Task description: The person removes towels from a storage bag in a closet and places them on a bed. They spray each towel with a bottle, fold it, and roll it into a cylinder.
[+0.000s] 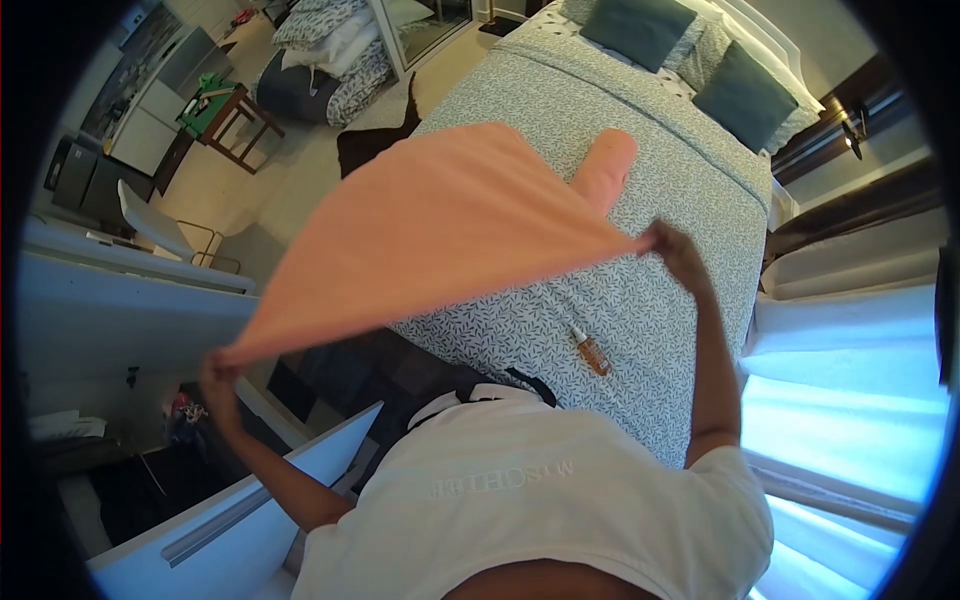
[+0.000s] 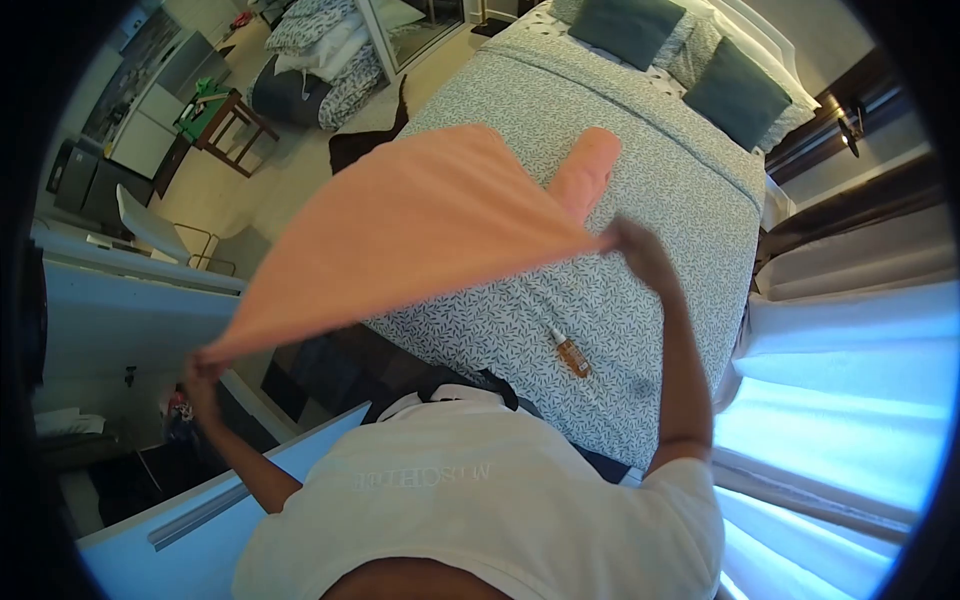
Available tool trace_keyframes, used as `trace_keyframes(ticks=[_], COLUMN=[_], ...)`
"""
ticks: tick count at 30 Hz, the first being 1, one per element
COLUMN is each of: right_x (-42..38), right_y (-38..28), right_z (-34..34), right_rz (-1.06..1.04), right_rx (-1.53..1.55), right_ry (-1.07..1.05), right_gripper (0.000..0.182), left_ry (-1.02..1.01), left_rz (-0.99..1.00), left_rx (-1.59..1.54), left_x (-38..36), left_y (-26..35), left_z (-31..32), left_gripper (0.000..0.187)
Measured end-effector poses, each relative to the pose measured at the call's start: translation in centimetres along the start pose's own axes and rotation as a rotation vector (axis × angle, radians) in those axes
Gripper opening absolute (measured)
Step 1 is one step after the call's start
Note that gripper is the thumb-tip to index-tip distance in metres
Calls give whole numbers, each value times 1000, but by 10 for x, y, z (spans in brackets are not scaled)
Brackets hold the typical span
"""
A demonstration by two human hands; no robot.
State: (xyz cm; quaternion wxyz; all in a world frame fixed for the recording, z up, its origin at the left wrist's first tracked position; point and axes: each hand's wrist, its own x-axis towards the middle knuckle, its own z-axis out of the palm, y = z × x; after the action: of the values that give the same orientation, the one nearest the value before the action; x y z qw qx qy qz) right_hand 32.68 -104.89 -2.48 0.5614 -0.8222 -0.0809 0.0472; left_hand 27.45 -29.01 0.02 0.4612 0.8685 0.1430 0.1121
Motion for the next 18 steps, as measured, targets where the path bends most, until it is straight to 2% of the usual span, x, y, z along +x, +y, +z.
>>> trace_keyframes(ticks=[1, 2, 3, 4, 5, 6, 7, 8, 9, 10, 11, 12, 14, 15, 16, 18], right_x=[-14, -27, -40, -50, -58, -63, -67, -62, -50, -35, -8, 25, 109, 152, 195, 278], right_y=[26, 53, 85, 114, 131, 149, 176, 196, 201, 209, 224, 235, 230, 219, 213, 233], right_z=[17, 35, 50, 62, 74, 86, 99, 109, 118, 131, 143, 153, 182, 192, 204, 229], right_rz=[101, 203, 277, 354, 433, 512, 506, 494, 362, 382, 227, 70, 324, 583, 560, 547], right_rx=[-37, -73, -29, 16, -52, -118, -179, -244, -422, -413, -528, -644, -578, -118, 136, 433], right_ry=[20, 40, 15, -11, -83, -153, -234, -309, -407, -402, -455, -504, -347, -185, -57, 221], right_gripper=[11, 11, 19, 28, 27, 26, 25, 24, 23, 23, 21, 19, 13, 16, 20, 20], left_ry=[-138, -232, -329, -384, -442, -514, -588, -708, -825, -911, -996, -974, -898, -838, -833, -827], left_rz=[-93, -134, -173, -252, -330, -382, -428, -349, -261, -332, -401, -310, -77, 71, 133, 249], left_rx=[-74, -130, -187, -188, -186, -47, 92, 294, 493, 447, 401, 388, 415, 459, 410, 316], left_x=[-13, -29, -41, -40, -38, -34, -25, -14, -3, 14, 36, 60, 109, 137, 163, 213], left_y=[-26, -28, -29, -46, -71, -97, -112, -109, -105, -107, -113, -119, -133, -136, -131, -114], left_z=[10, 24, 39, 47, 57, 68, 77, 92, 115, 133, 155, 178, 233, 263, 294, 356], left_gripper=[44, 29, 15, 13, 13, 15, 18, 20, 23, 27, 31, 28, 23, 21, 18, 15])
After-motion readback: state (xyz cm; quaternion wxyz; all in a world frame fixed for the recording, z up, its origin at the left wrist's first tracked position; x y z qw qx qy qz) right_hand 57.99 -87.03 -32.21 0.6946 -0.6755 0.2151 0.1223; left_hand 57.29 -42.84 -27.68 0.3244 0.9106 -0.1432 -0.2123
